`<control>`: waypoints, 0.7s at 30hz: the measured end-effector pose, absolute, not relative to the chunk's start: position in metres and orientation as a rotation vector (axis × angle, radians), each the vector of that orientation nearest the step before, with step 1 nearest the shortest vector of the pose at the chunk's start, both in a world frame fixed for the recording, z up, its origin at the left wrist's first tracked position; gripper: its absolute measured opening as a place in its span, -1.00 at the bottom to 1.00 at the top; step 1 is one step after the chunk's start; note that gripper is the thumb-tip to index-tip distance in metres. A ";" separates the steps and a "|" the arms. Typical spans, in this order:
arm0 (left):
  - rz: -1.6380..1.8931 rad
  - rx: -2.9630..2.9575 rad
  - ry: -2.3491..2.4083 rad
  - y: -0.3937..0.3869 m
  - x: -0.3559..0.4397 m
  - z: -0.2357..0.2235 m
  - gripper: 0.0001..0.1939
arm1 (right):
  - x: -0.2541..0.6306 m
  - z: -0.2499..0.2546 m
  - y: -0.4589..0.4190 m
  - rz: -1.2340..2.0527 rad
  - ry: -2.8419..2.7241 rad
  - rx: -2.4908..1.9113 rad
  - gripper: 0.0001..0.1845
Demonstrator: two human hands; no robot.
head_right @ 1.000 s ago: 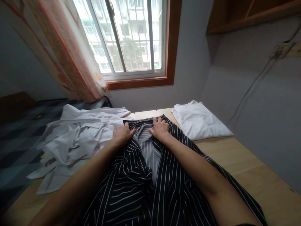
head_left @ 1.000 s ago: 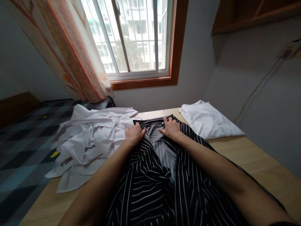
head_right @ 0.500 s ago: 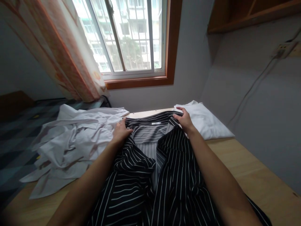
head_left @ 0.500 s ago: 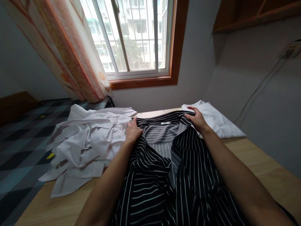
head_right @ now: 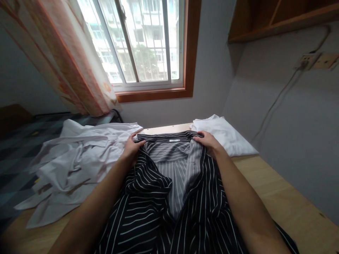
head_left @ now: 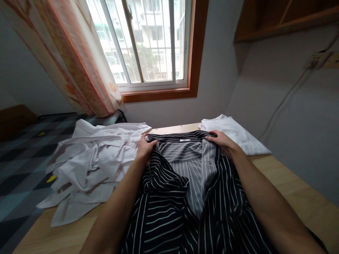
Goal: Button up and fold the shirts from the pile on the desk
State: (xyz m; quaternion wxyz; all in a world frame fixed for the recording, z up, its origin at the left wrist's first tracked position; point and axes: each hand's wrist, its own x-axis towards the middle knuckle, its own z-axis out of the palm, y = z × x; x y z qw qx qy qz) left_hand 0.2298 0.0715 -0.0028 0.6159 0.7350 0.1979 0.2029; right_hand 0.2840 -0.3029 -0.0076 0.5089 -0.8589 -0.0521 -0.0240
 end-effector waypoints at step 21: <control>0.314 1.890 0.121 0.101 0.207 0.058 -0.45 | 0.268 0.049 -0.343 -0.238 -0.104 -2.288 -0.85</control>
